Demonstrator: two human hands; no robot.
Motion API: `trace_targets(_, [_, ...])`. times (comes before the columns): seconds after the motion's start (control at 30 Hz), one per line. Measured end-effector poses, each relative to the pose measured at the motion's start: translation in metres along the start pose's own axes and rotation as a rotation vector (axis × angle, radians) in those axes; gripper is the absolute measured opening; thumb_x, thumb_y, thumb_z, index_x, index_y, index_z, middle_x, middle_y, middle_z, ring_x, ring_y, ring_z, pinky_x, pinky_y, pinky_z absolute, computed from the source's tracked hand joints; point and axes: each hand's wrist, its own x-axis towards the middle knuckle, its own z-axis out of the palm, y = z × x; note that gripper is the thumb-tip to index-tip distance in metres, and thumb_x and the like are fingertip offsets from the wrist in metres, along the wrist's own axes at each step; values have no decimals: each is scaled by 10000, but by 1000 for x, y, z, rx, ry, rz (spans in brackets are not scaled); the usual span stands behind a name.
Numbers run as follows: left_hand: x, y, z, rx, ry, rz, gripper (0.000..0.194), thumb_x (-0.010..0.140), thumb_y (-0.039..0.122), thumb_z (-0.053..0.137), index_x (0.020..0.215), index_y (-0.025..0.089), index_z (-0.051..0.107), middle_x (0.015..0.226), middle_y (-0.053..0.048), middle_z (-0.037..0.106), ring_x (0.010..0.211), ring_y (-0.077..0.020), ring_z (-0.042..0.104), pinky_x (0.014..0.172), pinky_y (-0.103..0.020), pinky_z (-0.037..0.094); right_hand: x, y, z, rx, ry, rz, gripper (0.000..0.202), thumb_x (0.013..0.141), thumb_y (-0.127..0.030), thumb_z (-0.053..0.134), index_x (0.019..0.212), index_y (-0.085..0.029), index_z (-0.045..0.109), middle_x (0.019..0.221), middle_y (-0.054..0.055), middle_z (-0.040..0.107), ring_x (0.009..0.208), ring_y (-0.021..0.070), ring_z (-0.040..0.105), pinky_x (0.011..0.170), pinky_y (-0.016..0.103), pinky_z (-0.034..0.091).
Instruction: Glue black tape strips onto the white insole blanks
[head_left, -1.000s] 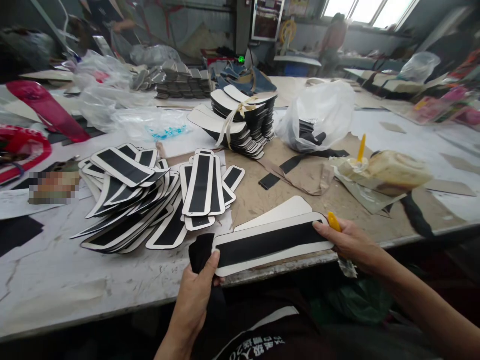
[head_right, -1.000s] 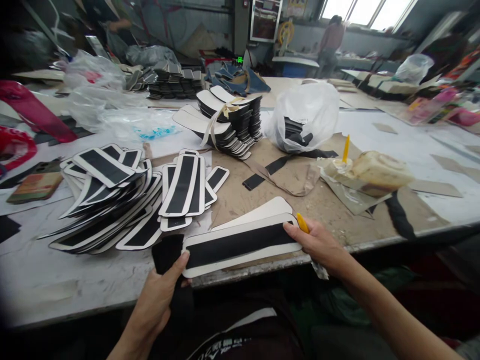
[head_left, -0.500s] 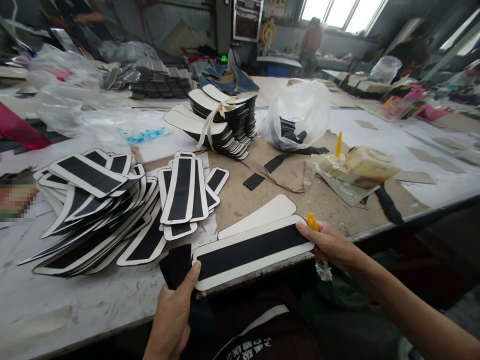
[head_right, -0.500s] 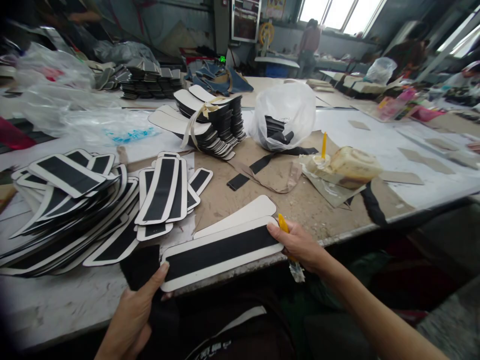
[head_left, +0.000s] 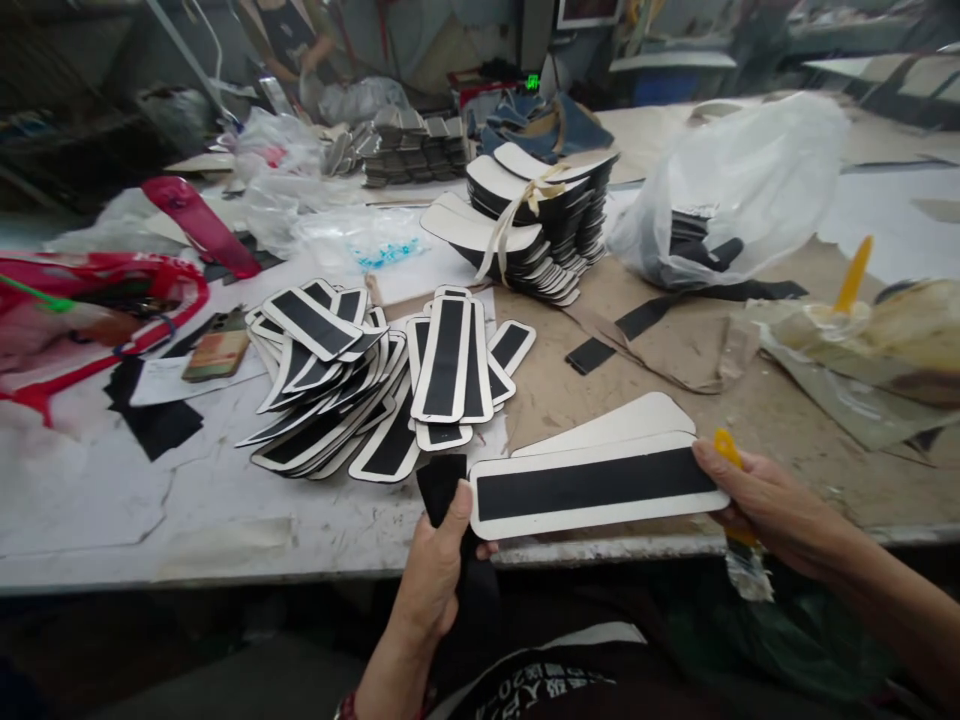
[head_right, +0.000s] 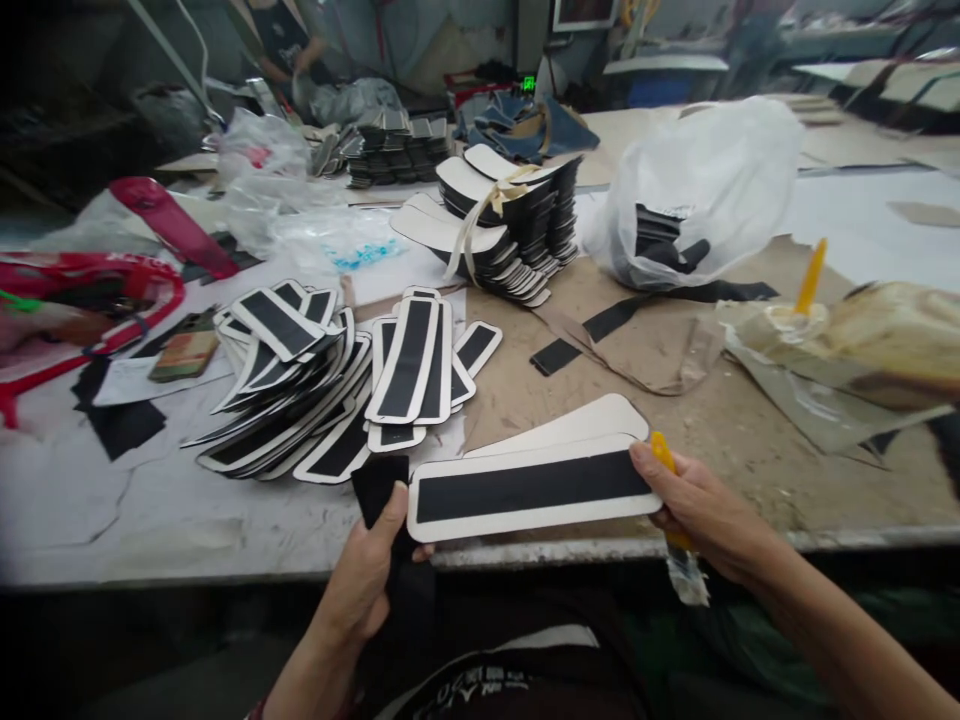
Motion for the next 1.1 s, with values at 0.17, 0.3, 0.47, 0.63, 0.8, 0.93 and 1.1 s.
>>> trace_targets(0.17, [1, 24, -2, 16, 72, -21, 301, 587, 314, 782, 736, 137, 590, 610, 25, 560, 455, -74, 460, 373, -180, 352, 18, -22, 6, 186, -37, 28, 489, 737, -670, 511, 588, -217, 398, 448, -63, 300, 386, 71, 228, 388, 244, 140])
trace_targets(0.3, [3, 50, 2, -109, 195, 176, 330, 617, 338, 759, 846, 165, 596, 672, 25, 582, 462, -76, 463, 392, -191, 366, 28, -40, 8, 320, -5, -108, 404, 785, -598, 513, 717, -200, 511, 518, -60, 366, 389, 63, 254, 367, 216, 174])
trace_targets(0.47, [9, 28, 14, 104, 126, 91, 349, 631, 412, 741, 778, 129, 597, 524, 20, 547, 434, -75, 427, 401, -189, 306, 26, -52, 24, 444, 133, -316, 412, 827, -605, 432, 688, -223, 497, 566, -34, 380, 520, 124, 443, 499, 259, 397])
trace_targets(0.63, [23, -6, 30, 408, 36, -29, 380, 645, 483, 677, 730, 117, 622, 444, 20, 512, 383, -83, 383, 391, -210, 269, 28, -61, 60, 581, 212, -475, 455, 846, -643, 326, 664, -236, 422, 568, -43, 348, 546, 129, 458, 606, 282, 440])
trace_targets(0.8, [32, -3, 37, 543, -84, -62, 379, 712, 408, 567, 434, 153, 533, 366, -9, 457, 348, -94, 372, 391, -229, 269, 34, -61, 109, 763, 192, -502, 435, 832, -617, 419, 656, -220, 409, 555, -60, 355, 510, 97, 425, 554, 247, 402])
trace_targets(0.93, [29, 2, 37, 548, -106, -73, 390, 732, 387, 534, 416, 159, 525, 339, 2, 422, 346, -92, 362, 402, -226, 265, 40, -47, 133, 821, 232, -518, 417, 836, -576, 461, 650, -206, 420, 540, -67, 369, 482, 83, 417, 518, 236, 378])
trace_targets(1.1, [29, -1, 36, 544, -92, -73, 388, 740, 391, 522, 425, 164, 517, 349, 7, 427, 349, -90, 363, 411, -226, 285, 38, -34, 111, 345, 267, -551, 337, 850, -502, 493, 709, -197, 510, 610, -34, 494, 597, 113, 513, 607, 252, 424])
